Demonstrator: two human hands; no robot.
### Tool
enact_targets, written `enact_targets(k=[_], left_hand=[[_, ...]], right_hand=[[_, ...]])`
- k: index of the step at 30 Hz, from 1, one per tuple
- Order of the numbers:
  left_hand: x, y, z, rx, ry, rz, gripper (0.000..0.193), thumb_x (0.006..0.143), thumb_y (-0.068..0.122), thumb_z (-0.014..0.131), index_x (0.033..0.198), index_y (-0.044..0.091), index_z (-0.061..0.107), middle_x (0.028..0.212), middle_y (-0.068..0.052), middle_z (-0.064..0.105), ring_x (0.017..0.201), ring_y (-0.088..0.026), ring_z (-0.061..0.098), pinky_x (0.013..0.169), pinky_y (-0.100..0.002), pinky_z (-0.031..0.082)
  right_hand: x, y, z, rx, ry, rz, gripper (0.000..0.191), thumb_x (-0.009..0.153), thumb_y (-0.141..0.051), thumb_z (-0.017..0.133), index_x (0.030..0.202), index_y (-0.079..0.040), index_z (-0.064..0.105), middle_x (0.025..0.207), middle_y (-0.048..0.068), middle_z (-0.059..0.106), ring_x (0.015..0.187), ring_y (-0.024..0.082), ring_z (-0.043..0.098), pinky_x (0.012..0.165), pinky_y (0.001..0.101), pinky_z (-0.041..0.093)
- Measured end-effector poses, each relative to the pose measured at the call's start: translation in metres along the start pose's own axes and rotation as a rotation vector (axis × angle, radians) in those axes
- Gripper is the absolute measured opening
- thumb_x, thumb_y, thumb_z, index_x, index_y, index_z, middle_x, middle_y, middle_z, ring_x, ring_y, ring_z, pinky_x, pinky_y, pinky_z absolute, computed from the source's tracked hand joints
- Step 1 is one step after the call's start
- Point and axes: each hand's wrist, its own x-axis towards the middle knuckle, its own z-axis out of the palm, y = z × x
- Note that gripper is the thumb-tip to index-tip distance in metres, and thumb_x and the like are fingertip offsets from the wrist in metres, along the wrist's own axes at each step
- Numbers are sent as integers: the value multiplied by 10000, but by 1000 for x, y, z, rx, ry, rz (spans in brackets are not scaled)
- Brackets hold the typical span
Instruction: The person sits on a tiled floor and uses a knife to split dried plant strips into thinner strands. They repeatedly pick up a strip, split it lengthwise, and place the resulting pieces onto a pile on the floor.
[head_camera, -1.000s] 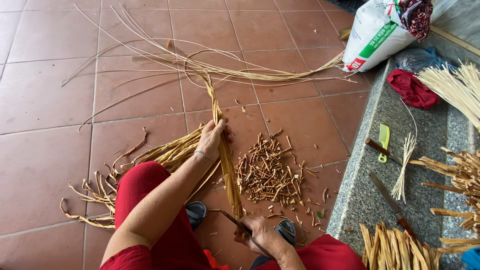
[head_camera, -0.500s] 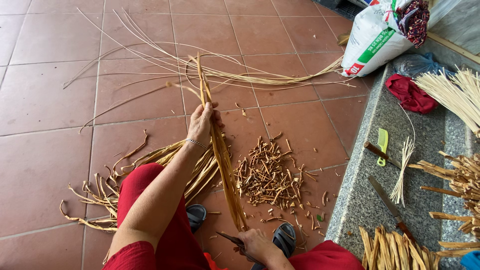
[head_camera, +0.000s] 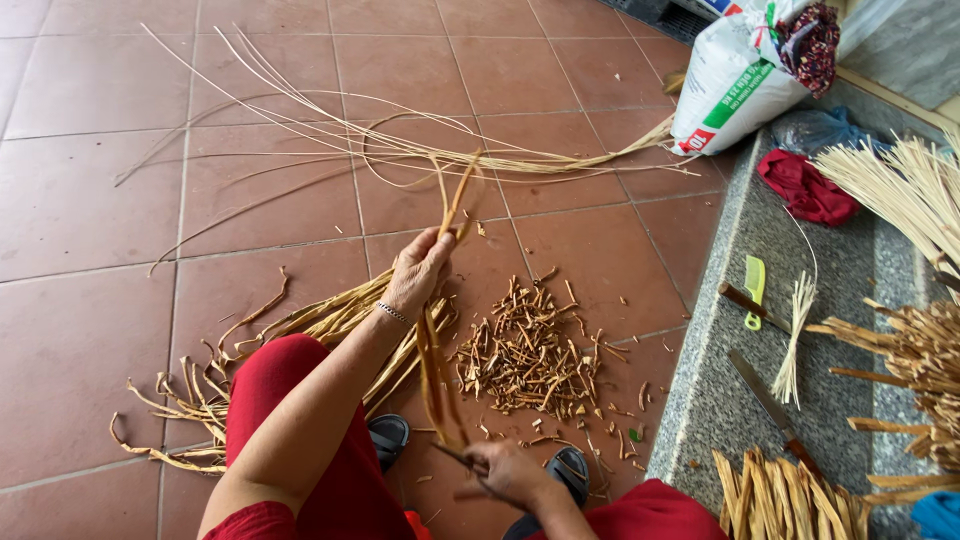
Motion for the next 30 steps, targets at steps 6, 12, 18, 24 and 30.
enact_targets(k=[6,12,18,24,30], left_hand=[[-35,-1,25,277,-226,-112,387,1046,391,578,1194,77,749,651,101,502,555,5,429,470,-195,329],[-62,-2,46,464,-390,-91,409,1024,405,593,1189,78,777,694,67,593,628,-15,502,537,-222,436],[-72,-8,58,584,-590,-55,430,1031,424,563,1172,75,771,814,76,727,731,3,619,626,-233,533],[-75,-16,58,657,-542,-214,397,1002,416,580,1148,113,792,652,18,600,573,-51,553,511,-275,480],[-72,-33,54,608,-553,-82,377,1009,400,610,1157,95,775,720,29,689,632,-28,620,554,-250,525]], right_hand=[[-13,-3,-37,499,454,-166,639,906,-619,619,1351,-163,667,818,-39,614,710,69,554,633,264,491],[-45,-15,-68,567,761,-318,846,959,-762,413,1430,-78,577,885,-36,608,781,86,579,666,254,490],[-50,-15,-80,457,903,-128,846,929,-753,358,1404,-104,620,742,-49,557,650,63,544,554,253,469],[-47,-2,-73,334,965,-76,726,1024,-657,316,1259,-84,694,574,-43,440,527,70,474,509,278,407],[-50,-5,-78,182,1060,-110,655,1037,-615,368,1247,-84,689,600,33,521,532,145,551,522,330,437]])
